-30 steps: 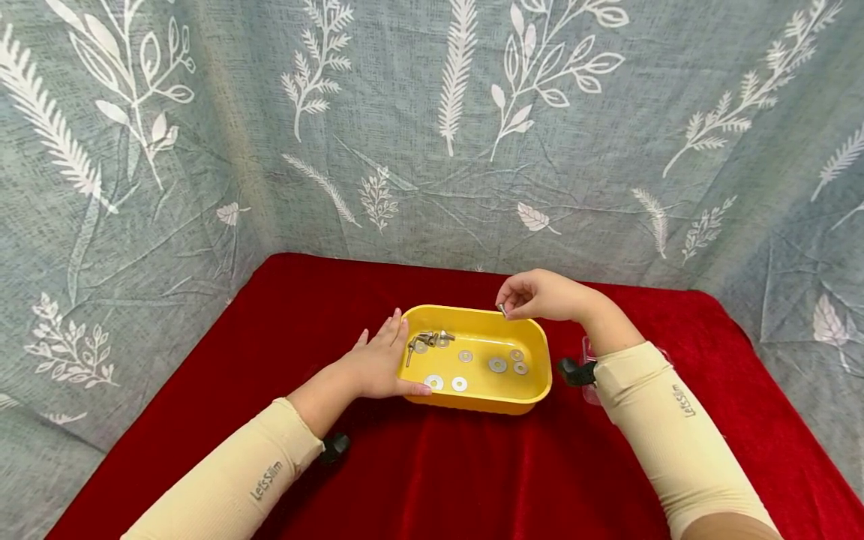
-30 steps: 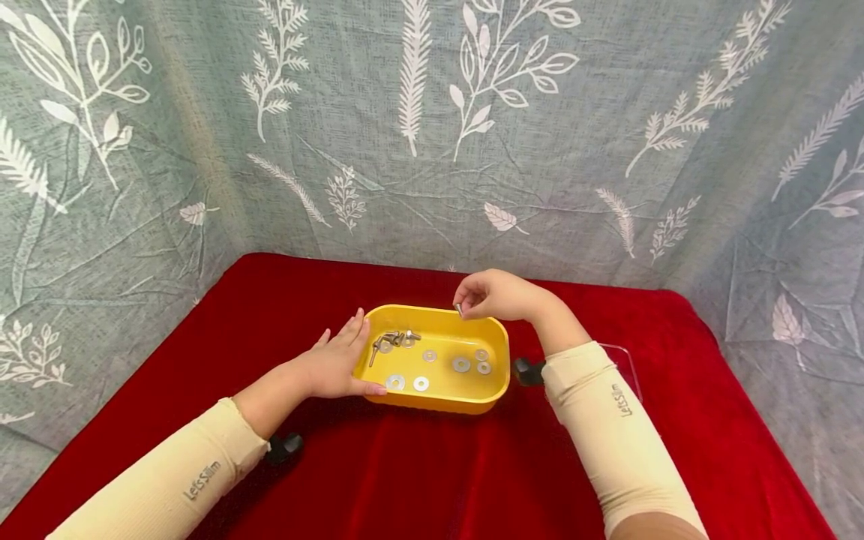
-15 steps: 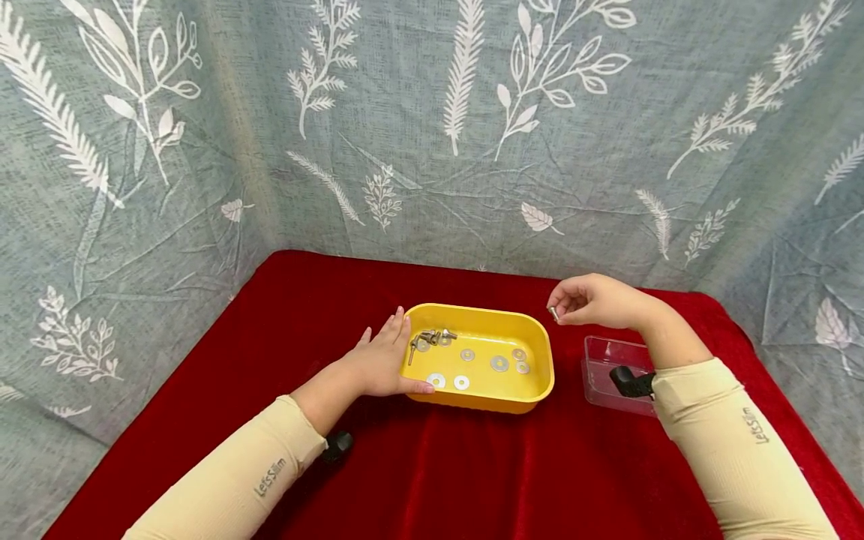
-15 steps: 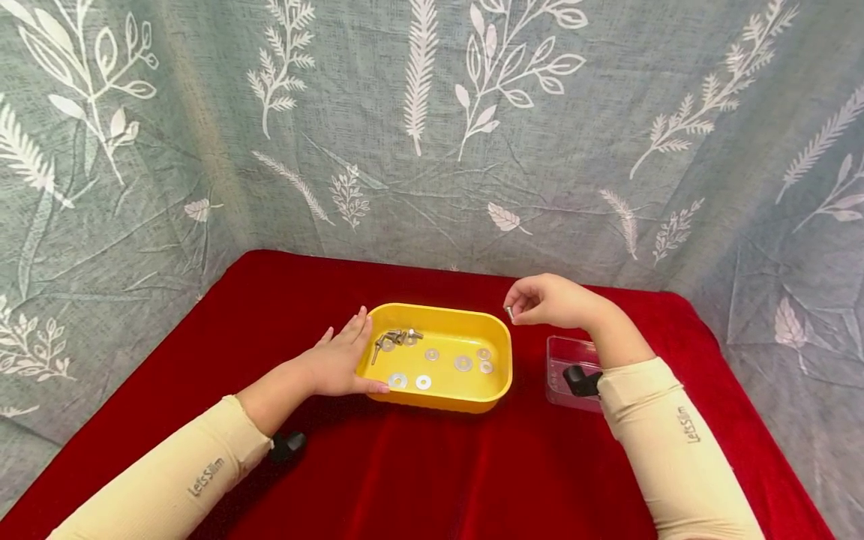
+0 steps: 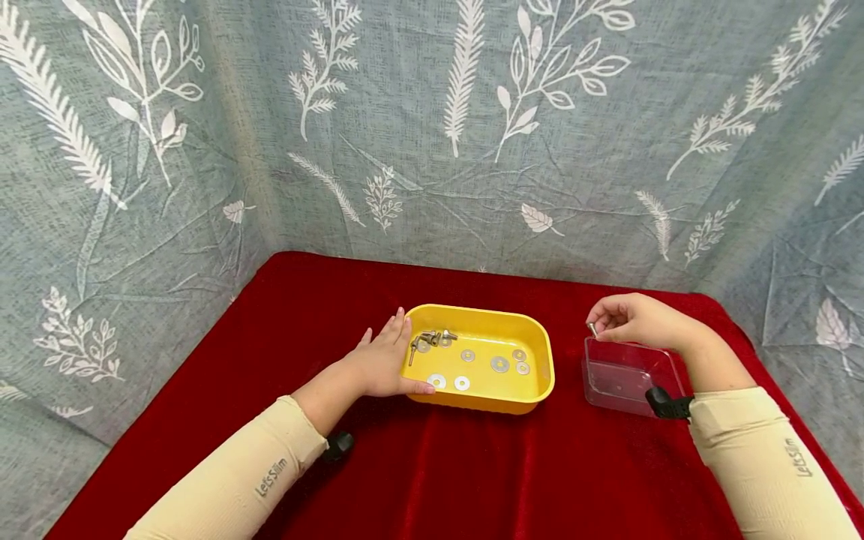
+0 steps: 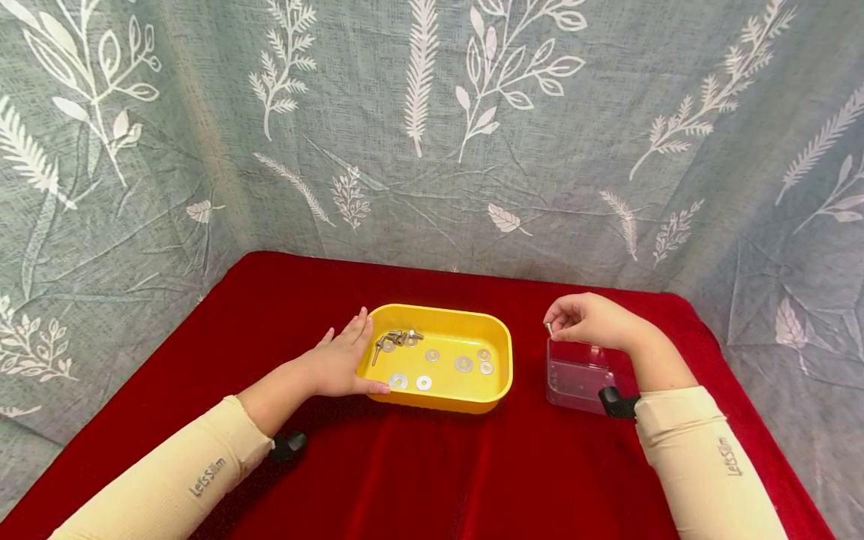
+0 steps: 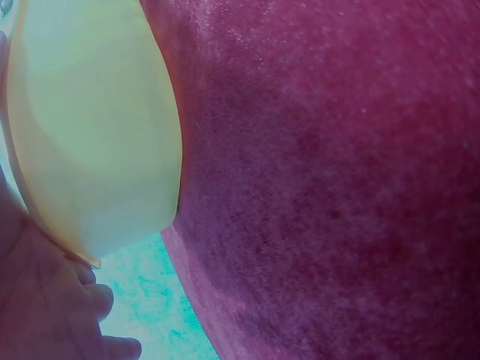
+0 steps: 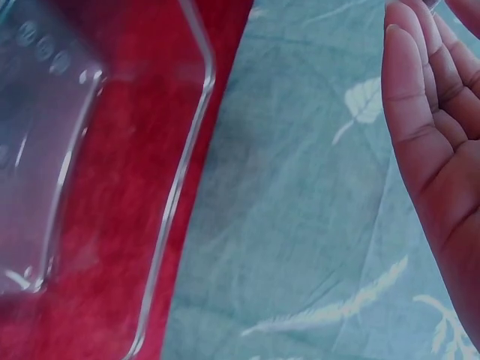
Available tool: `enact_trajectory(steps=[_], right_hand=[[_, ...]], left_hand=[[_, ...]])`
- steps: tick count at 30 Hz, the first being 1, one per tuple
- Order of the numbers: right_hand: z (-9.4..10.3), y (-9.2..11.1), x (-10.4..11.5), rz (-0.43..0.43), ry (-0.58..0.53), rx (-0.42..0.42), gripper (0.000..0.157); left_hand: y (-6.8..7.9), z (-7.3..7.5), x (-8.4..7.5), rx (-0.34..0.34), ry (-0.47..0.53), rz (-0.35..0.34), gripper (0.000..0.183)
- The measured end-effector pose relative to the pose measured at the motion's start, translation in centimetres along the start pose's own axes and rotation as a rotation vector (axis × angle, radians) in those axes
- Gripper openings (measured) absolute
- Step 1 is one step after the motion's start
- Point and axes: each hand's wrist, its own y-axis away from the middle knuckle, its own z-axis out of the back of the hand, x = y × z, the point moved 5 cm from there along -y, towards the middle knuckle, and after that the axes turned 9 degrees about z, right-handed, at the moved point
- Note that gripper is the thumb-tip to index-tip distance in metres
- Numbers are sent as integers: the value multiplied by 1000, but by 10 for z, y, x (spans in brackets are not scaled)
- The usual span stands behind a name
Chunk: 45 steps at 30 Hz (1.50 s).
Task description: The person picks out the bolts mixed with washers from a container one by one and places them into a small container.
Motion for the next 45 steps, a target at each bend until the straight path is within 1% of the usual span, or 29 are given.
enact_trajectory(steps=[6, 12, 17, 25, 31, 36, 45], right_hand=[[0, 10, -12, -27, 46, -1, 19], [-4, 18, -21, -34, 38, 3, 22], [-7, 19, -25, -42, 27, 6, 21], [-10, 19, -31, -49, 38, 21, 22], [-10, 20, -35, -58, 65, 22, 24], [-10, 18, -35, -38, 60, 16, 23], [-10, 12, -27, -15, 61, 6, 22]], left_hand=[[-1, -2, 1, 2, 5, 5, 126], [-2, -3, 2, 0, 4, 4, 127], [-3, -4, 2, 4, 3, 7, 126], [-2, -1, 2, 5, 1, 2, 126], [-1, 0, 0, 6, 4, 0, 126], [-2, 0, 1, 7, 4, 0, 126], [-1, -1, 2, 10, 7, 6, 126]])
